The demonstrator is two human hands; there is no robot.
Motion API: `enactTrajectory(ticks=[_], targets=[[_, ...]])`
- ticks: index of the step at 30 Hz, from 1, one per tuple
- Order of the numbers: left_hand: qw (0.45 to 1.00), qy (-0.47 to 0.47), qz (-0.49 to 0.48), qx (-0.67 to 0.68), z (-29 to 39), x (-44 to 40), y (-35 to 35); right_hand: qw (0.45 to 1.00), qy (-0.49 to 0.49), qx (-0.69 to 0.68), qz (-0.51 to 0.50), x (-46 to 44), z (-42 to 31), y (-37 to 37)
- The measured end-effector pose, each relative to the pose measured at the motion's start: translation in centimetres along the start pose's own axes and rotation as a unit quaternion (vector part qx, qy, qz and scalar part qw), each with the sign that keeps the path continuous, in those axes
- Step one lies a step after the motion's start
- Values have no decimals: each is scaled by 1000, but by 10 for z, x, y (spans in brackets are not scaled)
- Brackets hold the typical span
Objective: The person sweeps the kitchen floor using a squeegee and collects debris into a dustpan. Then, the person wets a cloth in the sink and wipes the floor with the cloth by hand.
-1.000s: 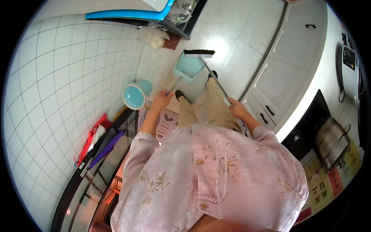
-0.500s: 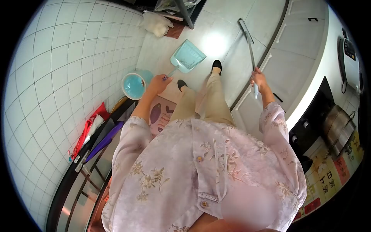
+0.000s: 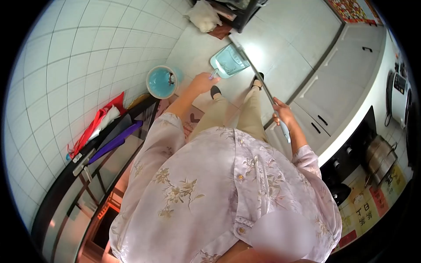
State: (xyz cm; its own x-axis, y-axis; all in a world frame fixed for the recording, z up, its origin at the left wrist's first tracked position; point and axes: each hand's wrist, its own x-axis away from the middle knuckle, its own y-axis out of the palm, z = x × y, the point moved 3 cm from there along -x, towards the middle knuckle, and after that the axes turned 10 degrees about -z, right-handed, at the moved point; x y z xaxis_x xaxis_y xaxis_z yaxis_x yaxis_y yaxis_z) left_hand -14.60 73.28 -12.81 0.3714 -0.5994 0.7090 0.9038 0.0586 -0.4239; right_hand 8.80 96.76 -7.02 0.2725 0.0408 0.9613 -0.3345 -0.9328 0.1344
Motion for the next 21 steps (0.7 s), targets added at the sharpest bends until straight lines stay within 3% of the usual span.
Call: enactTrajectory(ticks=[5, 8, 15, 17, 21], targets=[[999, -31, -3, 8, -35, 40, -10, 983, -56, 142, 98, -30, -13, -15], [996, -74, -6, 49, -61, 71, -17, 987, -38, 119, 98, -47, -15, -10], [990, -87, 21, 109, -115, 88, 2, 987, 1, 161, 11, -66, 7, 78], [989, -88, 13, 120, -108, 92, -2, 992, 17, 107, -68, -62, 6, 106], [981, -92, 48, 161, -110, 94, 5, 993, 52, 47, -91, -46, -23, 146]])
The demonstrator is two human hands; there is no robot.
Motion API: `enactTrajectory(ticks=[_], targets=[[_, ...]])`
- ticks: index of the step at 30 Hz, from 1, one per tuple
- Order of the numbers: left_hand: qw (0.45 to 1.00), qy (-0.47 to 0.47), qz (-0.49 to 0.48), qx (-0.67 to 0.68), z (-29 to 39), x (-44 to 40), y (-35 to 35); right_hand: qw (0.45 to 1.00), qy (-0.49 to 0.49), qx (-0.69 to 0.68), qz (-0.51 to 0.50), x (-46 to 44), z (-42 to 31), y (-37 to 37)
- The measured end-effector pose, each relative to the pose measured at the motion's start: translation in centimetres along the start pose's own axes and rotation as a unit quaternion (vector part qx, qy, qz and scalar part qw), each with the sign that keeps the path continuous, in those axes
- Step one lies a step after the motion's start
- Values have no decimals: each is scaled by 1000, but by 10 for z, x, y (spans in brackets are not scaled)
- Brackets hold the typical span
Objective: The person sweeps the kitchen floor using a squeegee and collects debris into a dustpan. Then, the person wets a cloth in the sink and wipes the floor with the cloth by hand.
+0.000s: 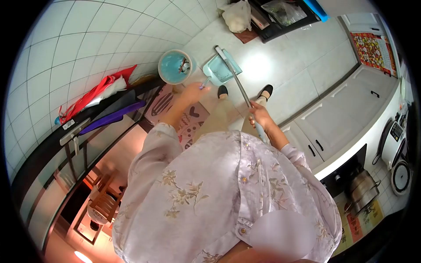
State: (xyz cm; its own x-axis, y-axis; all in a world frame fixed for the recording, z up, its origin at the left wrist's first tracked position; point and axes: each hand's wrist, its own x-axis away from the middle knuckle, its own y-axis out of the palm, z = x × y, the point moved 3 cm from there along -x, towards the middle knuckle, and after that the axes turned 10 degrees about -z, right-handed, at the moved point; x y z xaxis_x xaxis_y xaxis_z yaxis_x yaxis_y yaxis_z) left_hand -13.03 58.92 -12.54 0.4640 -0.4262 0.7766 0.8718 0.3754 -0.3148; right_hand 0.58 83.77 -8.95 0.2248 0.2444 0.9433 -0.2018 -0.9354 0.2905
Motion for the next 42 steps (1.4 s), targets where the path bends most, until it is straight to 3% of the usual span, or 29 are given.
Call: enactTrajectory(ticks=[3, 5, 10, 13, 15, 17, 19, 21, 24, 27, 29, 30, 31, 32, 35, 39, 42], targets=[[999, -27, 19, 14, -5, 15, -9, 993, -22, 112, 4, -3, -12, 16], [998, -33, 34, 39, -23, 20, -14, 975, -133, 177, 9, -38, -9, 7], [987, -95, 49, 123, -43, 36, -33, 987, -106, 116, 40, -47, -70, 41], [978, -116, 49, 165, -49, 47, -37, 982, -103, 142, 68, -70, -93, 48], [981, -122, 67, 138, -53, 52, -41, 960, -97, 232, 125, -87, -101, 52], [979, -112, 69, 153, -62, 54, -42, 961, -103, 230, 109, -114, -99, 62], [978, -102, 71, 165, -76, 50, -38, 949, -152, 215, 173, -139, -100, 85], [976, -46, 102, 187, -91, 45, -35, 972, -148, 102, 153, -163, -113, 109], [976, -37, 110, 183, -86, 54, -41, 962, -147, 147, 175, -205, -134, 132], [968, -38, 117, 218, -93, 55, -36, 953, -89, 248, 150, -189, -131, 147], [973, -32, 128, 188, -102, 49, -33, 884, -98, 437, 136, -187, -116, 133], [977, -28, 140, 156, -105, 49, -31, 889, -112, 426, 121, -166, -111, 130], [977, -27, 140, 160, -103, 50, -32, 854, -136, 484, 132, -188, -90, 102], [975, -54, 125, 176, -101, 51, -36, 889, -110, 422, 140, -159, -88, 101], [972, -90, 105, 192, -97, 50, -40, 911, -89, 374, 147, -110, -86, 89], [975, -68, 132, 168, -108, 32, -30, 911, -145, 356, 146, -141, -110, 83], [972, -84, 124, 183, -90, 31, -35, 956, -144, 241, 79, -160, -134, 102]])
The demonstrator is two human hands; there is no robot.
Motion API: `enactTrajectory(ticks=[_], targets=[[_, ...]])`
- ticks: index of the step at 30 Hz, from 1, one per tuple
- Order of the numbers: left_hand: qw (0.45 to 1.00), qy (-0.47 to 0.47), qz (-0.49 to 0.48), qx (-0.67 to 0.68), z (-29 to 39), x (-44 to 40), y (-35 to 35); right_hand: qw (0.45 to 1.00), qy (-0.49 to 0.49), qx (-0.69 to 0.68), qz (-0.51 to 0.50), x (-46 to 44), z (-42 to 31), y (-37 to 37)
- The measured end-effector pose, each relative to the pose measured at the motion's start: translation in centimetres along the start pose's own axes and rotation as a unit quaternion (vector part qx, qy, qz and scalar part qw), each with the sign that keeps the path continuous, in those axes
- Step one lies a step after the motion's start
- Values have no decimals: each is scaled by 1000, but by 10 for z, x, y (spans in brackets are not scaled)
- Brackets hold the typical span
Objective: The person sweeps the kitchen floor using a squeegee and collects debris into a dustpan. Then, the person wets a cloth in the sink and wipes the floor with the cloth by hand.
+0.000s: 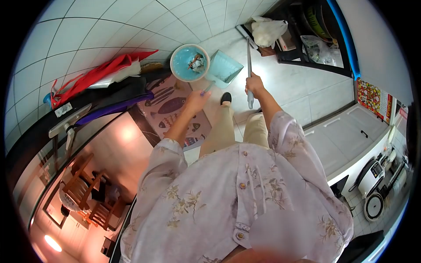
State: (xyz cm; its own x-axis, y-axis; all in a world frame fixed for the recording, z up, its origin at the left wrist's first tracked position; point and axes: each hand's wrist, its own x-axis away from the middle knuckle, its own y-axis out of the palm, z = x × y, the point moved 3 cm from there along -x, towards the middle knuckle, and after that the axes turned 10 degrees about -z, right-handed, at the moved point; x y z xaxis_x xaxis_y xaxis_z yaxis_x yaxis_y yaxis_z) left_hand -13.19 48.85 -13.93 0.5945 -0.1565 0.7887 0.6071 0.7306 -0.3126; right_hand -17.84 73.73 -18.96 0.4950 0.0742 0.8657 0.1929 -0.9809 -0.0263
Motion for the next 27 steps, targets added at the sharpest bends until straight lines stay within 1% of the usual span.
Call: enactTrajectory(ticks=[1, 2, 3, 4, 5, 6, 7, 8, 9, 10, 11, 12, 13, 14, 15, 16, 17, 18, 19, 20, 21, 22, 23, 24, 25, 26, 27], targets=[[1000, -3, -1, -2, 1, -2, 4, 994, 18, 109, -10, 0, -4, 3], [1000, 13, 25, -13, 2, -3, 7, 975, 37, 218, -19, 3, -7, 6], [998, 31, 52, -23, 5, -6, 8, 975, 37, 218, -20, 4, 7, 3], [998, 30, 50, -22, 8, -6, 9, 949, -20, 315, -26, 5, 32, -4], [999, 24, 41, -11, 11, -6, 11, 909, -77, 408, -32, 11, 57, -12], [999, 17, 33, -1, 13, -7, 12, 887, -103, 449, -46, 19, 75, -22], [999, 17, 33, 1, 14, -8, 13, 862, -129, 487, -61, 37, 79, -24], [999, 18, 28, -5, 16, -10, 13, 862, -129, 487, -61, 48, 79, -30], [999, 19, 23, -12, 18, -12, 13, 918, -12, 373, -132, 74, 57, -36], [999, 19, 24, -11, 19, -12, 13, 943, 105, 245, -199, 98, 38, -37], [1000, -13, -13, -24, 18, -14, 15, 943, 104, 246, -199, 111, 23, -38], [997, -45, -50, -37, 17, -14, 17, 962, 140, 159, -173, 123, 13, -40], [997, -45, -49, -37, 10, -16, 22, 971, 175, 70, -144, 133, 2, -40], [999, 8, -36, -29, 3, -18, 29, 973, 151, 28, -173, 141, -13, -33], [998, 60, -23, -22, 1, -17, 34, 973, 151, 27, -174, 146, -23, -23], [998, 59, -23, -24, 10, -9, 33, 975, 137, -41, -172, 149, -33, -10], [997, 58, -49, -27, 29, 2, 31, 972, 123, -108, -168, 151, -43, 3], [995, 56, -76, -31, 39, 9, 32, 965, 98, -149, -194, 152, -54, 15], [995, 54, -76, -32, 36, 4, 36, 954, 73, -189, -220, 152, -64, 27], [992, 84, -80, -42, 33, -6, 39, 954, 73, -190, -222, 152, -69, 35], [989, 114, -83, -52, 31, -13, 41, 938, 61, -237, -244, 152, -75, 44], [989, 113, -83, -53, 47, -6, 31, 921, 48, -284, -264, 154, -82, 52], [988, 94, -103, -73, 61, -1, 18, 920, 48, -285, -265, 158, -90, 59], [985, 75, -123, -94, 70, 2, 9, 912, 52, -321, -250, 164, -101, 64], [984, 77, -125, -97, 63, -5, 9, 903, 53, -357, -234, 166, -107, 68], [982, 146, -107, -49, 51, -16, 8, 901, 39, -348, -258, 166, -109, 72], [970, 212, -118, -4, 45, -25, 7, 900, 37, -351, -254, 169, -111, 77]])
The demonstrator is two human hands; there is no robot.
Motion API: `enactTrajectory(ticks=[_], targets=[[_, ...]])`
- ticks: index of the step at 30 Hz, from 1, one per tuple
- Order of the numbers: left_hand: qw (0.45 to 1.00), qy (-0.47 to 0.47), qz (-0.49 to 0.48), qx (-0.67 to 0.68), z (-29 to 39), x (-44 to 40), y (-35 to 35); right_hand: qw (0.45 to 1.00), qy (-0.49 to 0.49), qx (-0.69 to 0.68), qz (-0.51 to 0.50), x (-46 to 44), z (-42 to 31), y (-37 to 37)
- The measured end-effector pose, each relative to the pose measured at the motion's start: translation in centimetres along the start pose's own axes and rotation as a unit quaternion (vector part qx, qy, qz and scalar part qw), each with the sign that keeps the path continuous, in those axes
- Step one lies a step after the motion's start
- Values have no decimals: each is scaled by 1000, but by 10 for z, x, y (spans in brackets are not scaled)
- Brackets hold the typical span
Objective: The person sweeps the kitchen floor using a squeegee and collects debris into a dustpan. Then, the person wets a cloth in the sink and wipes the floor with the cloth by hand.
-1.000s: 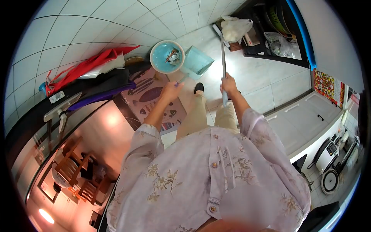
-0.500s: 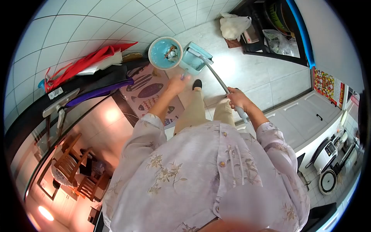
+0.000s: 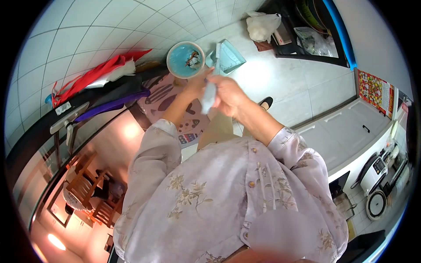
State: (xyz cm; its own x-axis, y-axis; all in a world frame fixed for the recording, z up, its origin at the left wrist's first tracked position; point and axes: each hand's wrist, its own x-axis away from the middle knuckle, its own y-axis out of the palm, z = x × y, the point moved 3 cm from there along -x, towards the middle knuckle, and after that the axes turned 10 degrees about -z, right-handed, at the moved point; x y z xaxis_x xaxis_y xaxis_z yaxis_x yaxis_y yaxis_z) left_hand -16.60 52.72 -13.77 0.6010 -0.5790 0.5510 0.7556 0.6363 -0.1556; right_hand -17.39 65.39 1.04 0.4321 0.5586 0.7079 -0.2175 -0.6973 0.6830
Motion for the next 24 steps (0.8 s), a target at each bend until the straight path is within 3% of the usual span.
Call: enactTrajectory(ticks=[2, 5, 6, 7, 10, 11, 13, 14, 16, 18, 24], targets=[[986, 144, -25, 81, -19, -8, -5, 1000, 15, 21, 2, 4, 6, 17], [964, -50, 13, 260, 15, -3, -21, 1000, -12, -15, -8, 3, 4, 28], [965, -49, 9, 257, 47, -1, -32, 1000, -15, -17, -7, 0, 4, 30], [924, -200, 2, 327, 80, 4, -41, 999, -16, -31, -26, -3, 4, 33], [962, -83, 10, 261, 69, 14, -42, 996, -25, -47, -69, -15, -5, 27], [934, -86, 24, 346, 58, 8, -46, 996, -7, -16, -93, -13, -12, 23], [963, -59, -13, 262, 31, -15, -66, 990, 13, 38, -134, -10, -22, 6], [1000, -20, 3, 19, 5, -28, -79, 990, 15, 34, -133, -15, -22, -14], [999, 20, 24, -30, 19, -28, -91, 985, 17, 148, -85, -35, -11, -76], [998, -12, 18, -51, 22, -33, -99, 980, 64, 188, -4, -42, 2, -142], [987, -30, -15, -155, 37, -46, -91, 951, 129, 216, 180, -31, 33, -340]])
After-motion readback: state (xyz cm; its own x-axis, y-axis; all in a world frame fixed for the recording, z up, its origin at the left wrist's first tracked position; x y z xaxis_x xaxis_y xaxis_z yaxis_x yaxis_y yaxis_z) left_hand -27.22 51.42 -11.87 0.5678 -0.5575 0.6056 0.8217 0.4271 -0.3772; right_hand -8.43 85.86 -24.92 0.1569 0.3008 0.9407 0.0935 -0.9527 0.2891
